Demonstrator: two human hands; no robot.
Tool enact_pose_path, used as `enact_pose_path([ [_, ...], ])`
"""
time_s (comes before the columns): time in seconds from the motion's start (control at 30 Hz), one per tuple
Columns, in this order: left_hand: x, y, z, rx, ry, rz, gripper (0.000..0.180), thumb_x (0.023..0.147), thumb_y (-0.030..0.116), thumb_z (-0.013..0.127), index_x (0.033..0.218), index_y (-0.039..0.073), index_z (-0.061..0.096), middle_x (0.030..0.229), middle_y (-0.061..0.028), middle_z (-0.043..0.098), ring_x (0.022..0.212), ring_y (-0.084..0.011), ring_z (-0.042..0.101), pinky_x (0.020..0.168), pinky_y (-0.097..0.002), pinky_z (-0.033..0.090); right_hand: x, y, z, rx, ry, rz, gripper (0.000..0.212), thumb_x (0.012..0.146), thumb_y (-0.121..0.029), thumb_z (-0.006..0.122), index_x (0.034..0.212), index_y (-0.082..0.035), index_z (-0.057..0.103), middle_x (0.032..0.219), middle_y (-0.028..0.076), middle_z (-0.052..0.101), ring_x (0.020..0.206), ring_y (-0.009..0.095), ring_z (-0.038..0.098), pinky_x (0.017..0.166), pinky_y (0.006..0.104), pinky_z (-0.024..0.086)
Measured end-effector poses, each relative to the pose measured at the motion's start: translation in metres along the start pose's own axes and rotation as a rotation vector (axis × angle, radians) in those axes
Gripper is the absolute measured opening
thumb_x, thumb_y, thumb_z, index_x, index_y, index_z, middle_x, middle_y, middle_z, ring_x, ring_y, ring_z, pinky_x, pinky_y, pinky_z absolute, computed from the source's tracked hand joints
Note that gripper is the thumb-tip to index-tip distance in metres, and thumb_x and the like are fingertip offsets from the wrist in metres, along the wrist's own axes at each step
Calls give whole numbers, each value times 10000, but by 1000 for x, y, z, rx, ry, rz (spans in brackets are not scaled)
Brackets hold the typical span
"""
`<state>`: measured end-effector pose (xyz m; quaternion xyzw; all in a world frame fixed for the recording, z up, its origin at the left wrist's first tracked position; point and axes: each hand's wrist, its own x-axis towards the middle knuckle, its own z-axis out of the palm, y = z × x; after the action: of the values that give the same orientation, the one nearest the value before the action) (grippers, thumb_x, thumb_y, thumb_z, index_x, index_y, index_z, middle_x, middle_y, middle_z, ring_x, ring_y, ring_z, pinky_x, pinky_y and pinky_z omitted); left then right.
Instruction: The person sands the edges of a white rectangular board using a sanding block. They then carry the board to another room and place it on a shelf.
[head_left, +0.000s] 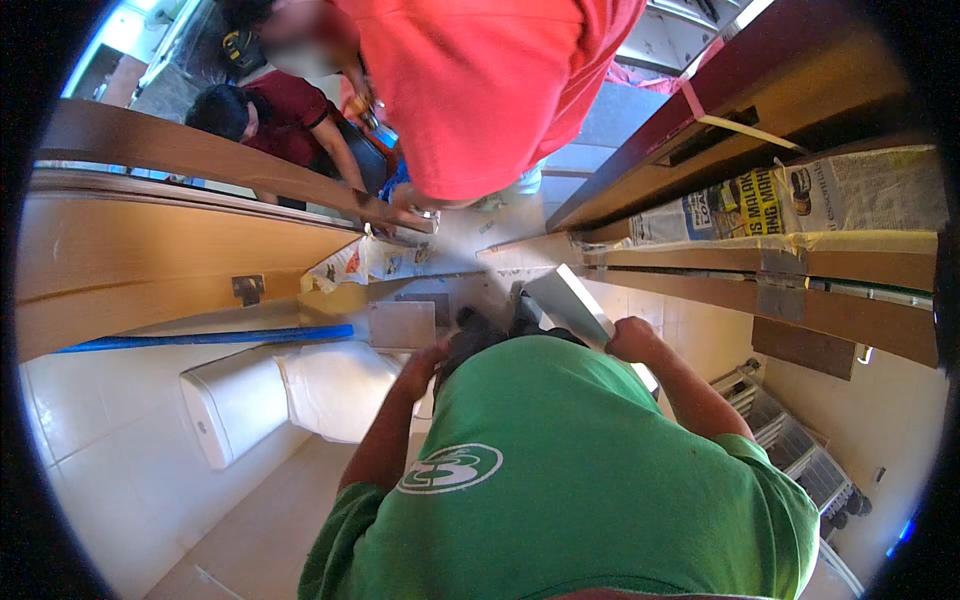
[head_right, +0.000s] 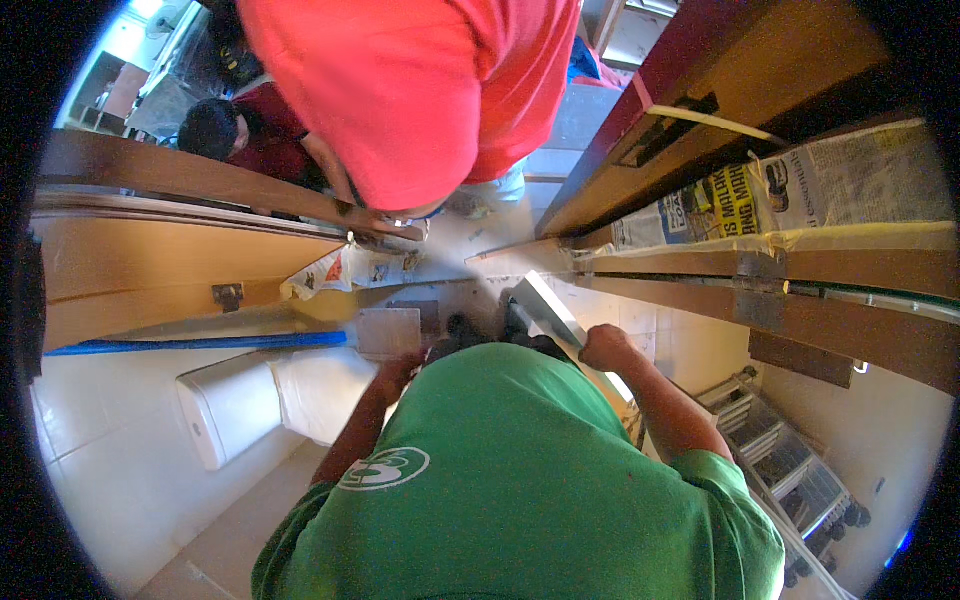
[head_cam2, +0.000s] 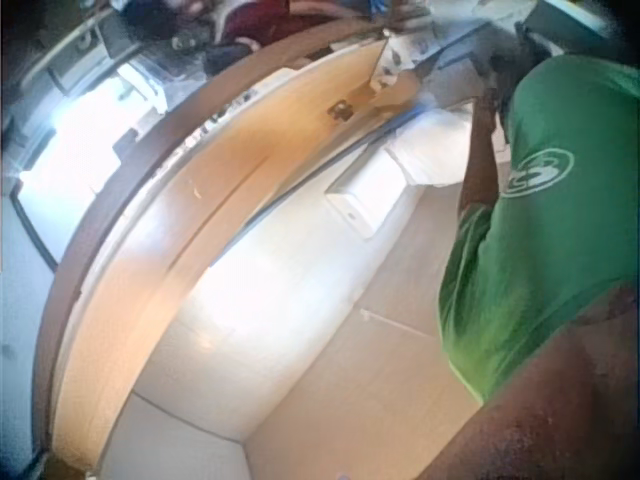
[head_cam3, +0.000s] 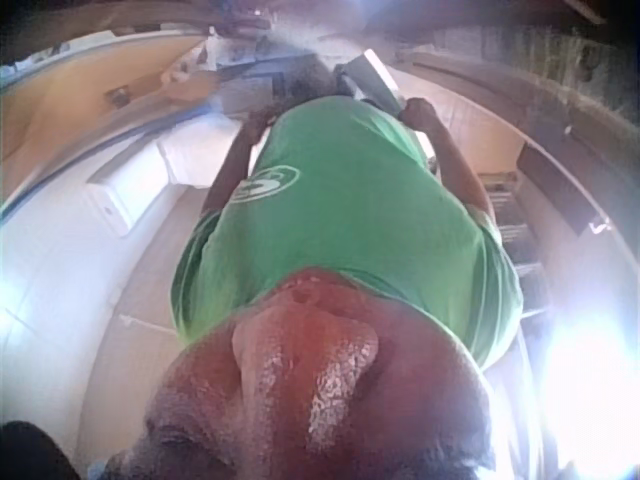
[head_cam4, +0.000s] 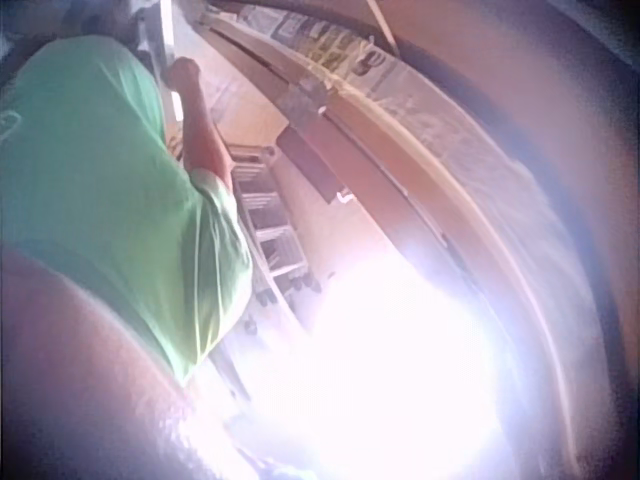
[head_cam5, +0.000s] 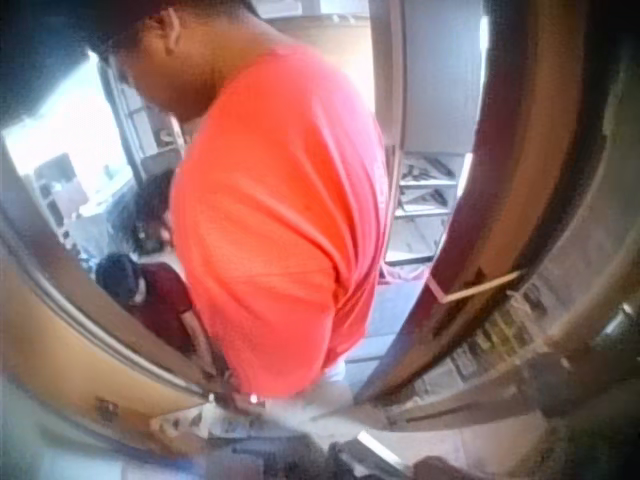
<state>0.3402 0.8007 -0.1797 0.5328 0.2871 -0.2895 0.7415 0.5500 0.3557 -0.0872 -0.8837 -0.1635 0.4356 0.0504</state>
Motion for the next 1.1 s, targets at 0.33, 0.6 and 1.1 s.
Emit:
enact_pose_path([
  [0.33, 26, 28, -6, 1003, 473, 105, 514, 959, 474, 635, 757, 9, 714, 904, -159, 749, 816, -307, 701, 753, -445, 544, -13, -11, -31, -16, 11, -6, 358, 782, -272, 609, 944, 17, 745, 983, 277, 725, 958, 428, 711, 892, 499, 574],
  [0.6, -20, -60, -53, 1893, 90, 130, 226, 710, 321, 788, 775, 112, 733, 804, -127, 700, 843, -333, 703, 741, -486, 556, -16, -6, -33, 80, -31, 107, 425, 788, -312, 637, 989, 46, 746, 1003, 305, 718, 968, 434, 716, 904, 495, 573],
  [1.1, -42, -85, -58, 1836, 86, 160, 279, 576, 256, 873, 781, 122, 737, 803, -123, 699, 867, -328, 705, 771, -459, 562, 2, 12, -6, -18, -94, 72, 417, 781, -276, 616, 1006, 46, 753, 1037, 302, 720, 992, 418, 721, 925, 490, 568],
])
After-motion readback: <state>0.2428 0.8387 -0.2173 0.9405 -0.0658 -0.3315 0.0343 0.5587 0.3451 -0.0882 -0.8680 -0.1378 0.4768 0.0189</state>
